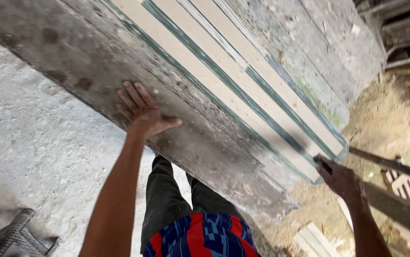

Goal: The person holds a long strip-lined concrete slab steady with one hand and uses a small handheld scraper to remove excess material from the grooves between the strips, working along each groove in turn and repositioning along the slab to clear the full length of the grooves.

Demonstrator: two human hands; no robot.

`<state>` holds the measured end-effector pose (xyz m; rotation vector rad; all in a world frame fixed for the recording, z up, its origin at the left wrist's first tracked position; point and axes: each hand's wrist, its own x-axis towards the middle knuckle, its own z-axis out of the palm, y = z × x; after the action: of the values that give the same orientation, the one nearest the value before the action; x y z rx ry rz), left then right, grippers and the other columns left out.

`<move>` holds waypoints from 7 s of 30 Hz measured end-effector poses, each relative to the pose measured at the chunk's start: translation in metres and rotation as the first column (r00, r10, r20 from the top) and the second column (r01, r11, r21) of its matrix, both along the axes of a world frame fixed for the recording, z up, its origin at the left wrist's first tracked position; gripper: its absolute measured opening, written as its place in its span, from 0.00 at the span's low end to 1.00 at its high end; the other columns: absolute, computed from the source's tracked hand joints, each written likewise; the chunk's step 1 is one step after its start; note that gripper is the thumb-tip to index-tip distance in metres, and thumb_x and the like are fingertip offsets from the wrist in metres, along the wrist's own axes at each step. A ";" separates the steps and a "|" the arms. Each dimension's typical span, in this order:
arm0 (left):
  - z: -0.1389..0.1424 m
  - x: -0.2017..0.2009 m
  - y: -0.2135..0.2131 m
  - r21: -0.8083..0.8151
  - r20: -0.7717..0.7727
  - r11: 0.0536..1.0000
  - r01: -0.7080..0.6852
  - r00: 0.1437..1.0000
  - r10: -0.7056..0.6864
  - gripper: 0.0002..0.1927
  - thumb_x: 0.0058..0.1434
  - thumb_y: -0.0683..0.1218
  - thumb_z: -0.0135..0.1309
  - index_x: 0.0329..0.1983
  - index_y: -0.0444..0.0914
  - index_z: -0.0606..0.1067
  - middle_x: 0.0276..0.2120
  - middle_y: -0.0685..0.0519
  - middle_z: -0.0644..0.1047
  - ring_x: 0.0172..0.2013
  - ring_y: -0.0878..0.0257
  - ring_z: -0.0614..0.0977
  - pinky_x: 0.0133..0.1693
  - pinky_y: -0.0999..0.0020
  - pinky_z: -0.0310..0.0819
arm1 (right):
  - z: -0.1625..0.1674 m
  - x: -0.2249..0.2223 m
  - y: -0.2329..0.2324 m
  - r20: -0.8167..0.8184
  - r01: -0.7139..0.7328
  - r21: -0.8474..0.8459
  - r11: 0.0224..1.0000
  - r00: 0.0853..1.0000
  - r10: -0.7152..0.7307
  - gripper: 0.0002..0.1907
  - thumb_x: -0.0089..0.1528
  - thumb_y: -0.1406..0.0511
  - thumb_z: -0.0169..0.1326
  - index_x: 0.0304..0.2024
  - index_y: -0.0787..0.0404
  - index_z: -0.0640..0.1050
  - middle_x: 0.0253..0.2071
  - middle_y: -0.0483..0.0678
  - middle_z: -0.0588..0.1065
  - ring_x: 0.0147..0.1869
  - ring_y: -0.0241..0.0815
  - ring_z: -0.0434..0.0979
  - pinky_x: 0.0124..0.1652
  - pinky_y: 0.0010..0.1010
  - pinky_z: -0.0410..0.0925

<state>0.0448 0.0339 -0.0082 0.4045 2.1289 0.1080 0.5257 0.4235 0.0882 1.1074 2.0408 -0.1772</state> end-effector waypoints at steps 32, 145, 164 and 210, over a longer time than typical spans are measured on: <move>-0.025 0.014 -0.007 -0.085 -0.105 0.996 0.018 0.994 -0.027 0.89 0.36 0.81 0.62 0.67 0.26 0.14 0.68 0.27 0.15 0.67 0.29 0.16 0.67 0.28 0.19 | -0.077 -0.320 -0.042 -0.376 -0.439 -0.015 0.899 0.835 0.401 0.23 0.74 0.50 0.36 0.68 0.46 0.68 0.33 0.58 0.77 0.20 0.42 0.66 0.16 0.30 0.61; -0.077 -0.293 0.076 0.274 -0.700 0.944 -0.181 0.636 0.326 0.41 0.76 0.70 0.22 0.83 0.42 0.47 0.79 0.41 0.39 0.78 0.47 0.36 0.78 0.41 0.30 | -0.094 -0.585 -0.140 -0.493 -0.632 0.294 0.717 0.543 0.680 0.21 0.77 0.53 0.39 0.71 0.42 0.67 0.39 0.55 0.74 0.21 0.33 0.62 0.13 0.20 0.61; -0.078 -0.290 0.079 0.340 -0.721 0.928 -0.154 0.590 0.362 0.42 0.74 0.70 0.24 0.81 0.41 0.49 0.78 0.39 0.41 0.77 0.44 0.38 0.75 0.36 0.34 | -0.053 -0.551 -0.134 -0.350 -0.541 0.121 0.832 0.761 0.546 0.24 0.74 0.52 0.39 0.73 0.40 0.65 0.36 0.52 0.77 0.22 0.38 0.63 0.12 0.24 0.60; -0.081 -0.285 0.066 0.199 -0.680 0.961 -0.194 0.679 0.278 0.49 0.71 0.76 0.22 0.83 0.40 0.47 0.78 0.36 0.41 0.77 0.42 0.39 0.73 0.32 0.33 | -0.078 -0.321 0.003 -0.399 -0.580 0.237 0.779 0.674 0.622 0.18 0.77 0.53 0.37 0.66 0.41 0.71 0.40 0.48 0.78 0.30 0.38 0.70 0.20 0.24 0.63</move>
<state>-0.2404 0.0997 -0.0887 0.2433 2.9542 0.2569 0.2044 0.4264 0.0105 0.3849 2.7621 0.0009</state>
